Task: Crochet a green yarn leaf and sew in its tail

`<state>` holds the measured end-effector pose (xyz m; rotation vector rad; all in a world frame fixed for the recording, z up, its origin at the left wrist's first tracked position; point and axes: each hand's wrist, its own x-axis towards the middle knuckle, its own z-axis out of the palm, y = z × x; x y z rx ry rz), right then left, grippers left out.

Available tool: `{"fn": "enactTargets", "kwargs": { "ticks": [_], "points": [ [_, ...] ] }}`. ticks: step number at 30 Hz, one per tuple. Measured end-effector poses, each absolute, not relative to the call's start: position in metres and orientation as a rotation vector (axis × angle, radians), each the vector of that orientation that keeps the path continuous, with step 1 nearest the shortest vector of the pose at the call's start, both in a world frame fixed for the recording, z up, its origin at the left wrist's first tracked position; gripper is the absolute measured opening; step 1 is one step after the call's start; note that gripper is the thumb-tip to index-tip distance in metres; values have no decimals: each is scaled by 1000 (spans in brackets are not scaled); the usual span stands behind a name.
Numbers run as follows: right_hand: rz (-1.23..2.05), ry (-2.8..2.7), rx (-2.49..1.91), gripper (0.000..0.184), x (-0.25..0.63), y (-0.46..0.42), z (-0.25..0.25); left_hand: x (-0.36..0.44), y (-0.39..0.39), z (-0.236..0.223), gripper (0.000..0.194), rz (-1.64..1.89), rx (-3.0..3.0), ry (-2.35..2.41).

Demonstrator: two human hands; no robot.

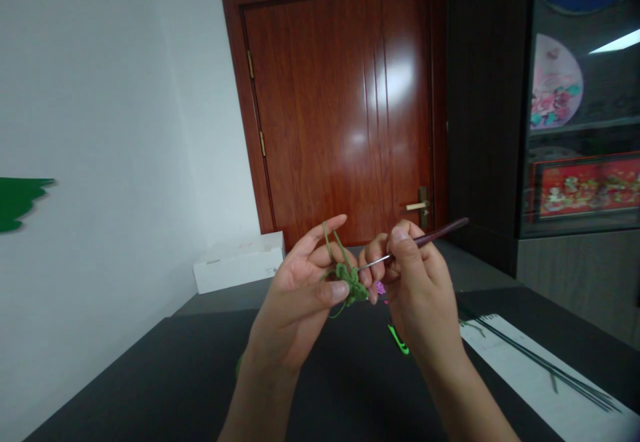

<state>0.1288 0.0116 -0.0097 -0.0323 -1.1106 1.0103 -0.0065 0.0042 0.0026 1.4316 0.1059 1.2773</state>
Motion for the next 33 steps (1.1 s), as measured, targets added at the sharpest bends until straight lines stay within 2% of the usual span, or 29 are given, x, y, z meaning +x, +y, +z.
{"fn": "enactTargets", "kwargs": {
  "ticks": [25,33],
  "points": [
    [782,-1144,-127,30,123,21,-14,-6,10,1,76,1335,1403,113],
    [888,-1062,-117,33,117,28,-17,-3,8,3,82,1405,1410,163]
  ]
}}
